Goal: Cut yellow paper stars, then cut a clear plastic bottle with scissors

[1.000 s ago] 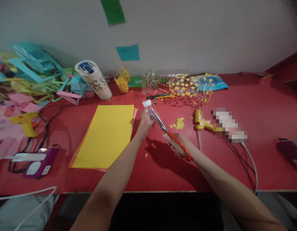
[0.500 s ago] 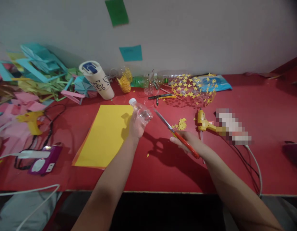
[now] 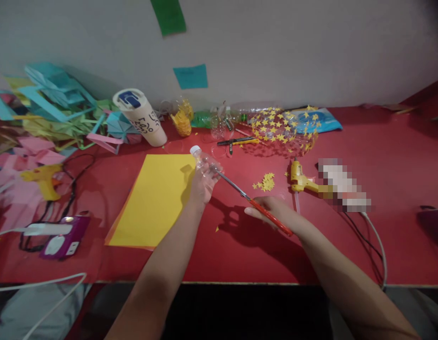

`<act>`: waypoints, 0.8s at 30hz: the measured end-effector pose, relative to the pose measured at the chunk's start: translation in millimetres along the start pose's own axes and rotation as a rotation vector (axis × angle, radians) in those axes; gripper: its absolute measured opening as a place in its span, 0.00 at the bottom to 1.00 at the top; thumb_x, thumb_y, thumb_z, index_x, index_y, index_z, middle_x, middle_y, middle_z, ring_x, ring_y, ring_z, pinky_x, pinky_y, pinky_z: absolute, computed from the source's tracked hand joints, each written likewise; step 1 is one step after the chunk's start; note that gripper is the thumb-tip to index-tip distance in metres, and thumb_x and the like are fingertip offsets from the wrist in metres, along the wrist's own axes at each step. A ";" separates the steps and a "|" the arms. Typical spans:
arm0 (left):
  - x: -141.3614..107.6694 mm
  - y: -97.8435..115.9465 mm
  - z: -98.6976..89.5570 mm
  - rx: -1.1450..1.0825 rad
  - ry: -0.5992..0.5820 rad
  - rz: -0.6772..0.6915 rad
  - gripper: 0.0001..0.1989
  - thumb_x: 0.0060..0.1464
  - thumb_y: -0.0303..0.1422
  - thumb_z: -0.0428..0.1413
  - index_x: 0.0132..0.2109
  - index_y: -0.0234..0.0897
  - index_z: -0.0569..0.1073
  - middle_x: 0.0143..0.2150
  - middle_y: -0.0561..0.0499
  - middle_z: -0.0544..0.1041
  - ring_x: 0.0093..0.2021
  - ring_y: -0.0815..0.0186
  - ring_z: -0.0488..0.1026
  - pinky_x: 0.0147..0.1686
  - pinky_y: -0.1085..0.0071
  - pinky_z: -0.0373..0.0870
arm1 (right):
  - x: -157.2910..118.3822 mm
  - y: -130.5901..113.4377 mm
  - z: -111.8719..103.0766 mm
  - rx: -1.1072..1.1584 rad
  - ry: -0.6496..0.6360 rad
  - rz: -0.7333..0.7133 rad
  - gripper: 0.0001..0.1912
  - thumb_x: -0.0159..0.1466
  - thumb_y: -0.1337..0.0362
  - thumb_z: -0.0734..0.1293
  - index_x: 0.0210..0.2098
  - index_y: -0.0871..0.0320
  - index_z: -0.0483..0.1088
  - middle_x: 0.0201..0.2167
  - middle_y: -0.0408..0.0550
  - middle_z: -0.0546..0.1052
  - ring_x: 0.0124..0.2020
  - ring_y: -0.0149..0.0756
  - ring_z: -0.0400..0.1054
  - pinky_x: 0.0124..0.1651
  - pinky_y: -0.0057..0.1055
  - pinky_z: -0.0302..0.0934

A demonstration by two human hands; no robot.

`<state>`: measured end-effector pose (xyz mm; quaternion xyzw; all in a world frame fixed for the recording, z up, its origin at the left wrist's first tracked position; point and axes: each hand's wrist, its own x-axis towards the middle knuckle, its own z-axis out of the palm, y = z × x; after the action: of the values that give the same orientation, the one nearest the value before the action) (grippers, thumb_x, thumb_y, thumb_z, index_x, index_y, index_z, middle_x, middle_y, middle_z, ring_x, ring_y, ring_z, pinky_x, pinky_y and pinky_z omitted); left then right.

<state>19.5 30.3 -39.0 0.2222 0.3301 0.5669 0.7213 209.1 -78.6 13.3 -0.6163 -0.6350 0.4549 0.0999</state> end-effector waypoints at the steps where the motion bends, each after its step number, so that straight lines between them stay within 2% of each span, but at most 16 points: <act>1: -0.7 0.4 1.2 0.005 -0.005 0.000 0.12 0.47 0.37 0.59 0.39 0.41 0.69 0.33 0.51 0.79 0.40 0.61 0.78 0.49 0.60 0.69 | 0.3 0.5 0.9 0.032 -0.005 0.006 0.34 0.54 0.27 0.58 0.21 0.52 0.52 0.15 0.36 0.55 0.18 0.28 0.51 0.23 0.28 0.46; 4: -2.3 1.3 4.6 0.006 -0.010 -0.003 0.08 0.48 0.34 0.54 0.38 0.40 0.68 0.32 0.51 0.79 0.39 0.61 0.79 0.49 0.59 0.70 | 0.7 1.4 3.1 0.120 -0.016 0.032 0.34 0.53 0.27 0.59 0.22 0.52 0.53 0.15 0.35 0.56 0.16 0.27 0.52 0.21 0.27 0.46; 8: -2.3 0.1 5.6 0.006 0.010 -0.012 0.10 0.46 0.30 0.53 0.39 0.40 0.66 0.32 0.52 0.78 0.38 0.61 0.78 0.51 0.59 0.70 | 0.7 -0.3 5.4 0.184 -0.040 0.048 0.34 0.53 0.28 0.61 0.22 0.53 0.56 0.14 0.35 0.58 0.14 0.26 0.54 0.19 0.26 0.48; 12: -2.8 -0.8 6.2 0.012 0.007 -0.007 0.11 0.46 0.30 0.53 0.40 0.40 0.66 0.32 0.51 0.77 0.40 0.60 0.78 0.52 0.56 0.69 | 0.6 -3.1 8.9 0.250 -0.068 0.040 0.34 0.52 0.28 0.63 0.21 0.53 0.55 0.13 0.35 0.60 0.13 0.25 0.56 0.18 0.25 0.50; 19: -4.8 1.2 10.0 -0.011 0.002 -0.032 0.13 0.47 0.30 0.50 0.42 0.40 0.68 0.31 0.51 0.79 0.35 0.62 0.79 0.53 0.55 0.70 | -0.5 -6.9 11.4 0.358 -0.066 0.072 0.32 0.51 0.30 0.65 0.23 0.54 0.58 0.12 0.34 0.61 0.11 0.24 0.55 0.16 0.25 0.49; 24: -7.2 2.3 13.3 0.003 0.014 -0.045 0.10 0.47 0.30 0.50 0.40 0.39 0.69 0.31 0.50 0.80 0.36 0.62 0.79 0.54 0.56 0.71 | -1.4 -11.7 10.8 0.387 -0.064 0.061 0.31 0.52 0.32 0.66 0.23 0.54 0.58 0.11 0.33 0.60 0.11 0.24 0.55 0.17 0.25 0.51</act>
<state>26.7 24.7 -26.7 0.2118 0.3407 0.5517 0.7312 193.9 -82.8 16.0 -0.5898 -0.5197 0.5905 0.1825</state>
